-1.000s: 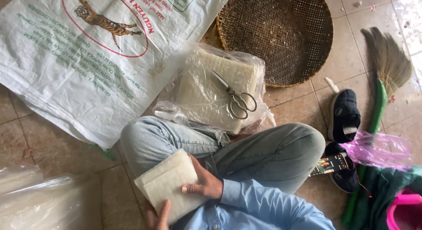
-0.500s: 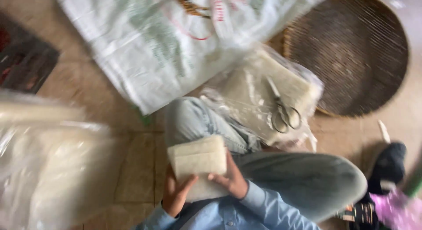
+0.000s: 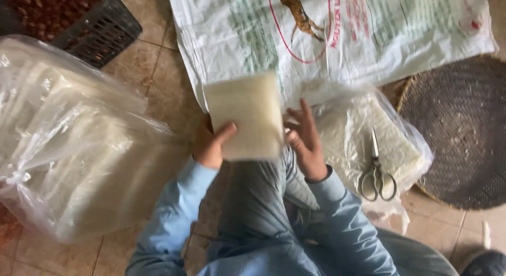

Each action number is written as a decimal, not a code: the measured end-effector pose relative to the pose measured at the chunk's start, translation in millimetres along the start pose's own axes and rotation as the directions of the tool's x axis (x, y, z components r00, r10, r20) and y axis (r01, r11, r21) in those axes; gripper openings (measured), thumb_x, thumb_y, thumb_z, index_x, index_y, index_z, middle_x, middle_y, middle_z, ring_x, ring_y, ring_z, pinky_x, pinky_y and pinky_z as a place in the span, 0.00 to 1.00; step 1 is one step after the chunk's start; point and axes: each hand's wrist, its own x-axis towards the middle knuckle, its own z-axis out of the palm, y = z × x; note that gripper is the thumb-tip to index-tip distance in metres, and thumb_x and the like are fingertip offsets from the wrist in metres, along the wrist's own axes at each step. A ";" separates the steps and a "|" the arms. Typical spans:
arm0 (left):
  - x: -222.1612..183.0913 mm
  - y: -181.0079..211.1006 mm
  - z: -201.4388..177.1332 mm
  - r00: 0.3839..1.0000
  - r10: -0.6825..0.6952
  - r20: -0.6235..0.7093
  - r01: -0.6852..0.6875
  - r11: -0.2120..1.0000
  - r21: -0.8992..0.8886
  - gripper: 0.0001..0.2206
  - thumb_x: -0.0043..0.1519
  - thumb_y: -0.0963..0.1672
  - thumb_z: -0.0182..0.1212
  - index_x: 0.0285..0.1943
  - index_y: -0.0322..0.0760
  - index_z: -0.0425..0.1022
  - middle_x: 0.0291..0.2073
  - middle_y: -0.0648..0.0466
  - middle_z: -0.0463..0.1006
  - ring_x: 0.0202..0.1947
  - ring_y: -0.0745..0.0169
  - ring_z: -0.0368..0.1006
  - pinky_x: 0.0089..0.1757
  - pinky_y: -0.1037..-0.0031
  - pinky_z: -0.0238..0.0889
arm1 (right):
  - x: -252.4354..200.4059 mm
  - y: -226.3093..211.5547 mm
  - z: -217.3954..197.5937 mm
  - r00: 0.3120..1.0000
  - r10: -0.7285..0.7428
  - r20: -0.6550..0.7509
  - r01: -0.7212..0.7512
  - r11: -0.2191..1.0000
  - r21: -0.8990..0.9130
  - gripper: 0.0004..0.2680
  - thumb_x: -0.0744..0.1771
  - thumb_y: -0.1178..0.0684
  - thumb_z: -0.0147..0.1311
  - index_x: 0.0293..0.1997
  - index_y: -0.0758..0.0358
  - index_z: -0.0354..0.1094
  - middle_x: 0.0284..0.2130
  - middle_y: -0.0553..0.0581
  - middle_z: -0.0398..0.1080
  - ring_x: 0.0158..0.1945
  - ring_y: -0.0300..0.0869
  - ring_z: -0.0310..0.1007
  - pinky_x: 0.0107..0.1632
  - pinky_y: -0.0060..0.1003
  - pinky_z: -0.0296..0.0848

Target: Trimming the edges of stacked rice paper sheets using scissors to ensure uniform size and shape while sitting on the floor.

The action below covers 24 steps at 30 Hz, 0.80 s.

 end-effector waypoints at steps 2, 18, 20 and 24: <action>53.5 -8.4 -4.5 0.996 0.020 -0.083 -0.027 0.996 -0.080 0.24 0.49 0.46 0.80 0.51 0.37 0.75 0.40 0.48 0.79 0.39 0.56 0.77 0.41 0.62 0.72 | 7.3 19.2 -12.4 0.998 -0.036 -0.046 0.034 0.999 -0.042 0.30 0.70 0.46 0.53 0.81 0.55 0.36 0.68 0.72 0.57 0.62 0.57 0.64 0.62 0.56 0.64; 467.0 22.2 2.0 0.925 0.197 -0.326 -0.227 0.972 -0.056 0.21 0.47 0.48 0.79 0.40 0.27 0.82 0.34 0.51 0.84 0.28 0.66 0.78 0.32 0.79 0.74 | -202.7 303.1 -230.4 0.984 0.010 -0.176 -0.078 0.920 -0.383 0.22 0.61 0.61 0.65 0.61 0.67 0.65 0.38 0.56 0.83 0.35 0.35 0.86 0.39 0.28 0.86; 485.2 18.5 7.2 0.930 0.192 -0.312 -0.191 0.981 0.035 0.21 0.45 0.49 0.80 0.39 0.28 0.83 0.33 0.53 0.85 0.28 0.67 0.79 0.32 0.80 0.75 | -206.0 293.6 -225.1 0.965 0.090 -0.244 -0.168 0.932 -0.321 0.21 0.61 0.61 0.65 0.60 0.68 0.66 0.37 0.57 0.84 0.35 0.37 0.87 0.39 0.30 0.87; 559.9 -91.9 -67.9 0.931 0.334 0.148 -0.345 0.937 0.056 0.20 0.62 0.46 0.53 0.62 0.34 0.66 0.57 0.47 0.69 0.54 0.59 0.66 0.52 0.71 0.60 | -169.6 181.2 -186.5 0.775 0.480 -0.411 -0.565 0.818 -0.111 0.20 0.61 0.59 0.66 0.59 0.66 0.71 0.39 0.60 0.86 0.40 0.42 0.87 0.45 0.37 0.85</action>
